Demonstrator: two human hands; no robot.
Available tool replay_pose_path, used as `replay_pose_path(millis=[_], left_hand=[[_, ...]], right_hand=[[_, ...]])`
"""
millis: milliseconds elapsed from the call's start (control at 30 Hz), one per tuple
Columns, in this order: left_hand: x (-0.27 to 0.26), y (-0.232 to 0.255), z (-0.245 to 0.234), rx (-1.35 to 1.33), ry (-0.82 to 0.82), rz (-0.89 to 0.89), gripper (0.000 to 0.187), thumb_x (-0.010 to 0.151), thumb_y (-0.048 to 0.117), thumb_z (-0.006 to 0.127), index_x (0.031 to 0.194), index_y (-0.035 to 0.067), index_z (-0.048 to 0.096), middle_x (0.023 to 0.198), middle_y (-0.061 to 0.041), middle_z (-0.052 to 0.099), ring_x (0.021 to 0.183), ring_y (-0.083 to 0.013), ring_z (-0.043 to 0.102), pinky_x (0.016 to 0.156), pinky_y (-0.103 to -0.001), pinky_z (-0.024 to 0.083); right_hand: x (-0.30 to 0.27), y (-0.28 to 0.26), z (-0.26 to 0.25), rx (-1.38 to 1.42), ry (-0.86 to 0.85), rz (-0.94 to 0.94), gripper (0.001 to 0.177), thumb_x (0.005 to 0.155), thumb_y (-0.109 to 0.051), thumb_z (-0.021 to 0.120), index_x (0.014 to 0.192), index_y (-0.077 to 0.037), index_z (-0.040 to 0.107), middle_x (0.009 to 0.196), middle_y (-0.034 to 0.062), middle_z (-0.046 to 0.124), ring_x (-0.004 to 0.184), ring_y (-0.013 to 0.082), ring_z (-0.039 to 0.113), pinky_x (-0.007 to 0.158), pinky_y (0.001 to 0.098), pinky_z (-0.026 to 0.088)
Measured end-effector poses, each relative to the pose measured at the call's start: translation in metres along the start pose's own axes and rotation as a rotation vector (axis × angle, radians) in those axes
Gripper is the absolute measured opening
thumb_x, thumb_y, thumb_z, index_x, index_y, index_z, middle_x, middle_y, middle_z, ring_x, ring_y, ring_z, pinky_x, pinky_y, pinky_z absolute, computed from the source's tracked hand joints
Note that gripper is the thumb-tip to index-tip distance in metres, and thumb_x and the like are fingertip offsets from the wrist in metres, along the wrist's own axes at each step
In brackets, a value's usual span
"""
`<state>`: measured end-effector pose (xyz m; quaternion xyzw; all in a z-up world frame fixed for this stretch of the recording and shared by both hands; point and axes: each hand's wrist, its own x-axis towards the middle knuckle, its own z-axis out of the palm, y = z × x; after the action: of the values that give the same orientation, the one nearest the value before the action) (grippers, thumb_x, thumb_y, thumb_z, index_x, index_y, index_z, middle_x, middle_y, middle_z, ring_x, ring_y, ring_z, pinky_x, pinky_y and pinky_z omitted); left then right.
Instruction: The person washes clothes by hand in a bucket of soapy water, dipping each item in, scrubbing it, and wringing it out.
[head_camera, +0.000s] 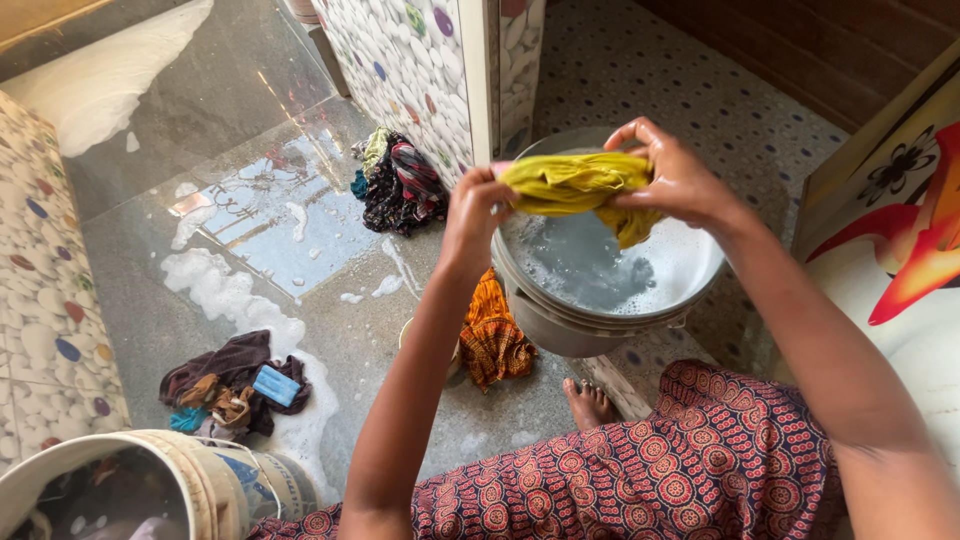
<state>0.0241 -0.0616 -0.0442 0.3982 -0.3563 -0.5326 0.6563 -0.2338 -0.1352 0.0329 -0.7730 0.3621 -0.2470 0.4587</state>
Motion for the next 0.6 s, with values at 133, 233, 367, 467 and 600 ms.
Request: replay_pose_path(millis=[133, 233, 367, 467, 600], left_hand=[[-0.021, -0.009, 0.005, 0.276, -0.003, -0.002, 0.073, 0.082, 0.023, 0.069, 0.146, 0.008, 0.039, 0.133, -0.023, 0.055, 0.12, -0.0332, 0.061, 0.109, -0.045, 0.047], [-0.031, -0.012, 0.033, 0.351, -0.145, -0.023, 0.093, 0.081, 0.049, 0.074, 0.155, 0.012, 0.031, 0.149, -0.024, 0.044, 0.135, -0.0353, 0.048, 0.111, -0.052, 0.043], [-0.036, -0.022, 0.071, 0.127, -0.122, -0.183, 0.117, 0.071, 0.056, 0.083, 0.158, 0.015, 0.015, 0.146, -0.026, 0.041, 0.133, -0.0374, 0.051, 0.107, -0.053, 0.046], [-0.037, -0.015, 0.083, -0.027, -0.127, -0.238, 0.101, 0.066, 0.053, 0.083, 0.146, 0.014, 0.034, 0.138, -0.019, 0.05, 0.122, -0.0327, 0.059, 0.091, -0.054, 0.059], [-0.029, -0.007, 0.077, 0.0, -0.188, -0.301, 0.08, 0.069, 0.038, 0.086, 0.136, 0.012, 0.049, 0.123, -0.013, 0.063, 0.11, -0.0269, 0.066, 0.08, -0.042, 0.064]], right_hand=[[-0.002, 0.005, 0.0, 0.052, 0.026, -0.201, 0.045, 0.079, 0.0, 0.068, 0.123, 0.001, 0.06, 0.109, 0.0157, 0.068, 0.098, 0.0215, 0.069, 0.091, 0.037, 0.063], [-0.004, 0.01, 0.013, 0.391, 0.035, -0.207, 0.04, 0.082, 0.003, 0.061, 0.122, 0.001, 0.058, 0.109, 0.0143, 0.067, 0.096, 0.0201, 0.068, 0.093, 0.0373, 0.061], [-0.001, 0.017, 0.049, 0.848, 0.18, -0.036, 0.039, 0.087, -0.009, 0.056, 0.126, -0.003, 0.054, 0.115, 0.0105, 0.065, 0.105, 0.0191, 0.065, 0.1, 0.0394, 0.055], [-0.005, 0.014, 0.063, 0.962, 0.155, -0.093, 0.054, 0.094, -0.029, 0.052, 0.138, 0.001, 0.048, 0.131, 0.0129, 0.06, 0.12, 0.0227, 0.06, 0.111, 0.0412, 0.05], [-0.011, 0.0, 0.064, 0.575, 0.121, 0.058, 0.08, 0.095, -0.06, 0.031, 0.157, -0.009, 0.031, 0.156, 0.0126, 0.045, 0.136, 0.0287, 0.051, 0.113, 0.0439, 0.046]])
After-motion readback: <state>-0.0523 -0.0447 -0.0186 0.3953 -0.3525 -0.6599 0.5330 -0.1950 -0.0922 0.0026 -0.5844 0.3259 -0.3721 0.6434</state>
